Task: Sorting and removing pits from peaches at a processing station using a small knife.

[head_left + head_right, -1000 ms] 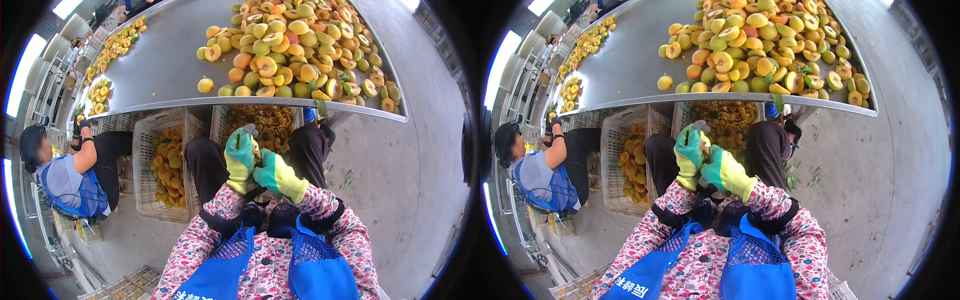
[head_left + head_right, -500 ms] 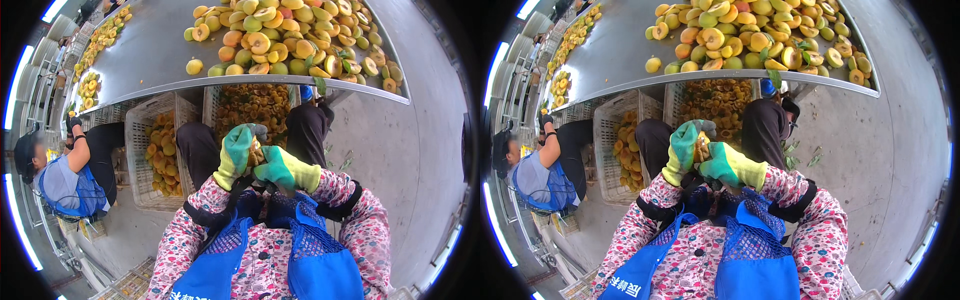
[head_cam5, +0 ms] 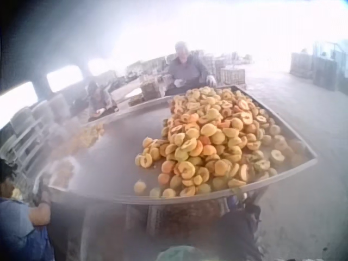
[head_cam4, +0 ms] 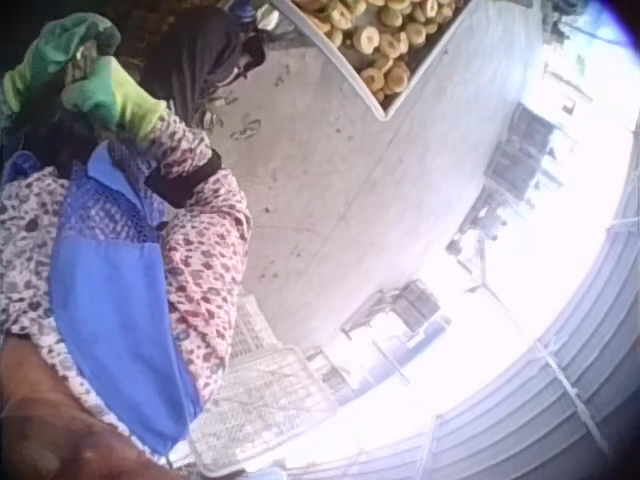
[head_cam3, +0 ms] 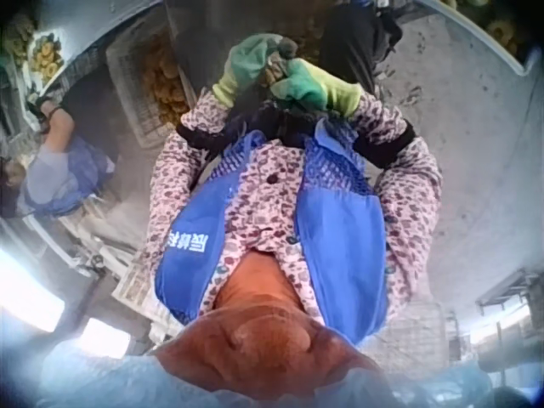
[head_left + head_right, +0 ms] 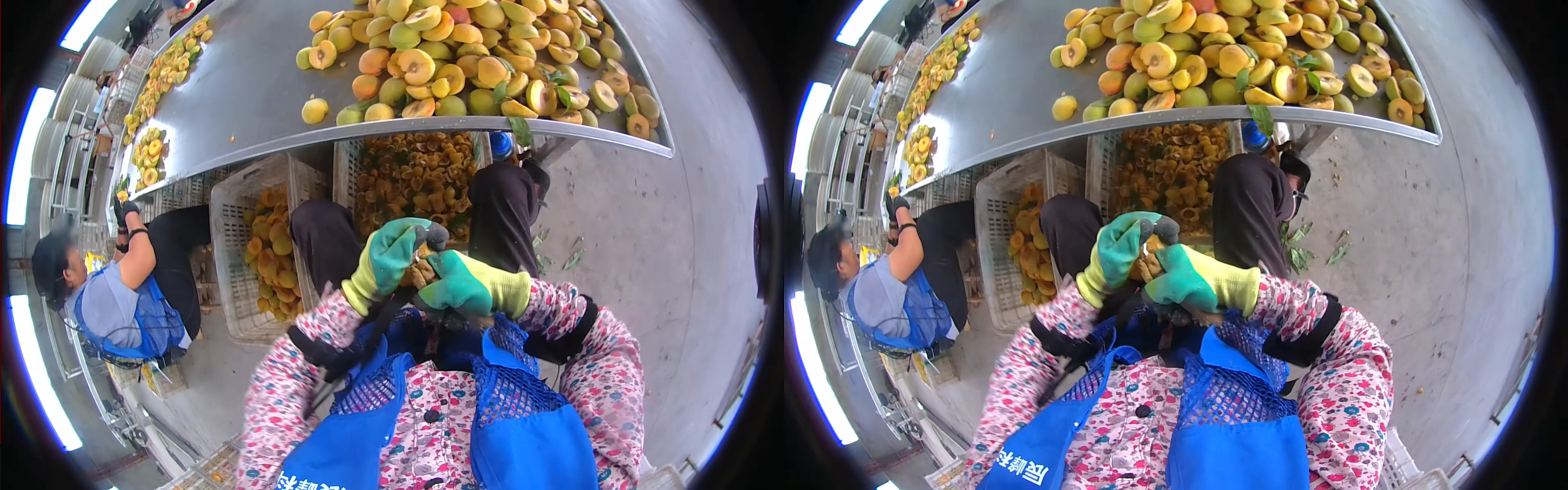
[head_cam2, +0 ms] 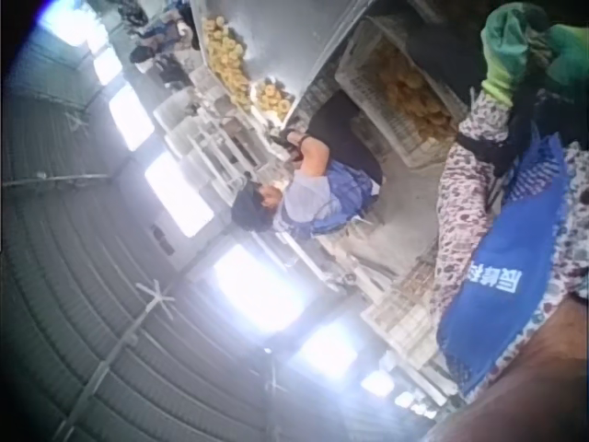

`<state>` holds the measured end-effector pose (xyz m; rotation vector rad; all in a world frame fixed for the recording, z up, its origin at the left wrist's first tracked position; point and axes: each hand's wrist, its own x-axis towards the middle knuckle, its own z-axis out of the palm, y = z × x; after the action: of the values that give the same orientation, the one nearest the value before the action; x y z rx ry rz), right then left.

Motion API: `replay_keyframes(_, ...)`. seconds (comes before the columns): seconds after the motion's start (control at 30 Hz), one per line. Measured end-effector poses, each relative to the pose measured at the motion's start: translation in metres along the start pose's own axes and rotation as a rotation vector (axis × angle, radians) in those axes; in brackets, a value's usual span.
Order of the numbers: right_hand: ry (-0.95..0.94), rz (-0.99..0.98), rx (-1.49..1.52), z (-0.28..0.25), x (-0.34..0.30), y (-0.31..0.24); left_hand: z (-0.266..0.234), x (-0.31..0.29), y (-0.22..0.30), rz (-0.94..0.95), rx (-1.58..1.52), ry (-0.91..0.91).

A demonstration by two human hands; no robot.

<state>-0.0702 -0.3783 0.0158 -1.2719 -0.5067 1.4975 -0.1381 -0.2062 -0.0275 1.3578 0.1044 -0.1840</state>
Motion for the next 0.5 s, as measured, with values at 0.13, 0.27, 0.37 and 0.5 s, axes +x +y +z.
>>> replay_keyframes(0.13, 0.057, -0.139, 0.410, 0.005, 0.011, 0.015, 0.017, 0.006, -0.014, 0.233, 0.044, 0.504)
replay_keyframes(0.27, 0.058, -0.266, 0.716, 0.005, 0.008, -0.006, -0.004, 0.017, 0.008, 0.391, 0.154, 0.780)
replay_keyframes(0.37, 0.067, -0.300, 0.705, 0.004, 0.015, -0.017, -0.056, -0.012, 0.027, 0.521, 0.375, 0.989)
replay_keyframes(0.5, 0.160, -0.405, 0.580, 0.002, 0.004, -0.029, -0.155, -0.056, 0.037, 0.196, 1.112, 1.184)
